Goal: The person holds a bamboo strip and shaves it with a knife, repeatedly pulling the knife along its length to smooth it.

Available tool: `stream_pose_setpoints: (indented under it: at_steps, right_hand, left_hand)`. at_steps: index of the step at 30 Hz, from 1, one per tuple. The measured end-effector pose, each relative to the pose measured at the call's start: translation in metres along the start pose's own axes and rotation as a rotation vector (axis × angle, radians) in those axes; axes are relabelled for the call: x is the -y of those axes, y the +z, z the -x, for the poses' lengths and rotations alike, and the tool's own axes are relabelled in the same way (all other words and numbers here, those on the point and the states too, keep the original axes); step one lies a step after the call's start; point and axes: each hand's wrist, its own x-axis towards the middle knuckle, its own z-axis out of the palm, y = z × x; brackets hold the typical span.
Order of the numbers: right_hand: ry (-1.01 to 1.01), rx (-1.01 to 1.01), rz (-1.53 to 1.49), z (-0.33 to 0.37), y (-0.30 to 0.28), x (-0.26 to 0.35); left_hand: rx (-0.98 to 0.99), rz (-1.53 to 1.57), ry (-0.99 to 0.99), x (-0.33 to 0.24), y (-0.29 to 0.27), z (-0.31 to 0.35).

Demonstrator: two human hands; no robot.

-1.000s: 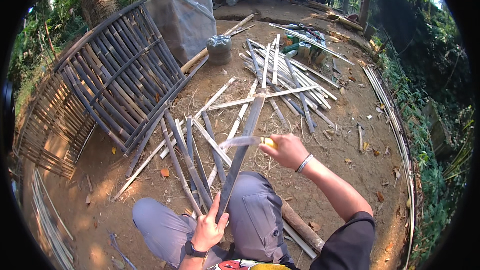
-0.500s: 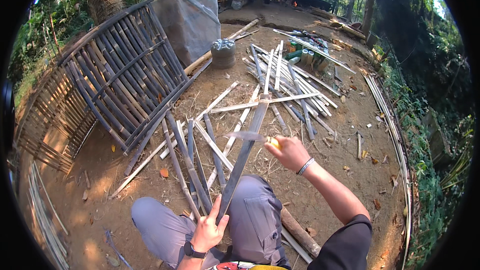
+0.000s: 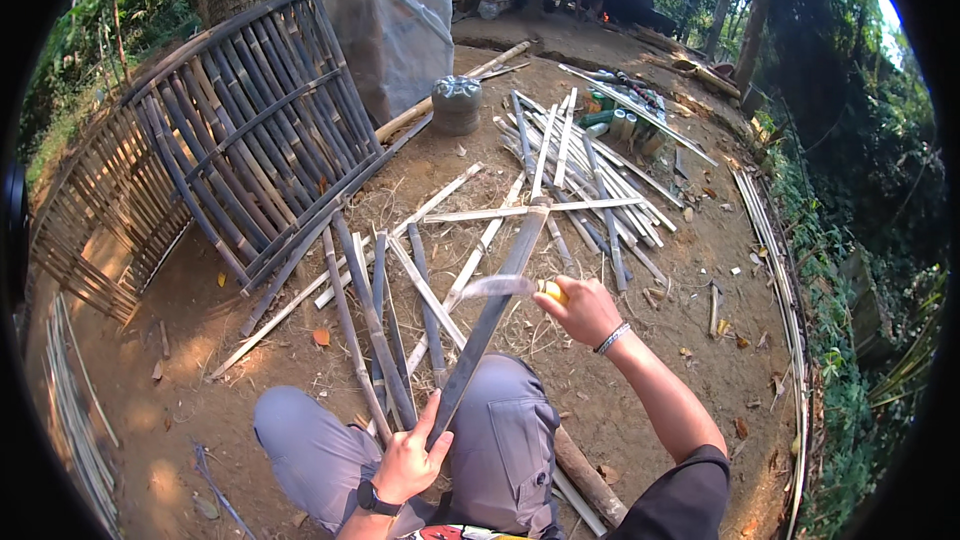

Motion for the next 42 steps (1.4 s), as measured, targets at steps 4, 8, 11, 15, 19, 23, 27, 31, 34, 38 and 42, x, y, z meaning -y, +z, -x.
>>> stream_pose_setpoints:
  at_steps: [4,8,11,15,19,23,27,31,34,38,42]
  right_hand:
    - [0.088,-0.123,0.031,-0.020,-0.025,-0.023]
    - [-0.212,0.081,0.169,0.006,0.000,0.001]
    - [0.004,-0.129,-0.062,-0.020,-0.013,-0.029]
    - [-0.020,-0.037,-0.002,-0.013,-0.011,-0.005]
    - [-0.158,0.045,0.139,-0.006,-0.006,-0.003]
    - [0.060,-0.167,-0.007,-0.034,-0.024,-0.018]
    - [-0.139,0.080,0.042,-0.003,0.002,-0.001]
    - [0.148,-0.193,-0.142,-0.038,-0.020,-0.041]
    - [0.041,-0.149,-0.036,-0.039,-0.022,-0.023]
    - [-0.127,-0.021,0.086,-0.018,-0.003,-0.008]
    - [0.112,-0.188,-0.024,-0.040,-0.031,-0.035]
  left_hand:
    - [0.022,-0.020,0.045,-0.001,0.006,0.003]
    - [-0.056,-0.007,0.080,0.004,0.002,0.002]
    - [0.016,0.030,0.029,0.001,0.005,-0.001]
    - [-0.004,-0.039,0.037,0.000,-0.001,0.003]
    - [-0.024,-0.002,0.052,0.007,0.003,0.001]
    - [0.000,0.026,0.055,0.001,0.004,-0.001]
    - [-0.049,0.000,0.065,0.008,0.004,0.002]
    - [0.034,0.010,0.030,0.002,0.008,-0.002]
    - [-0.016,0.007,0.036,0.002,0.005,0.003]
    - [-0.024,0.017,-0.022,-0.013,-0.002,0.002]
    - [0.098,0.005,-0.126,-0.029,-0.003,-0.002]
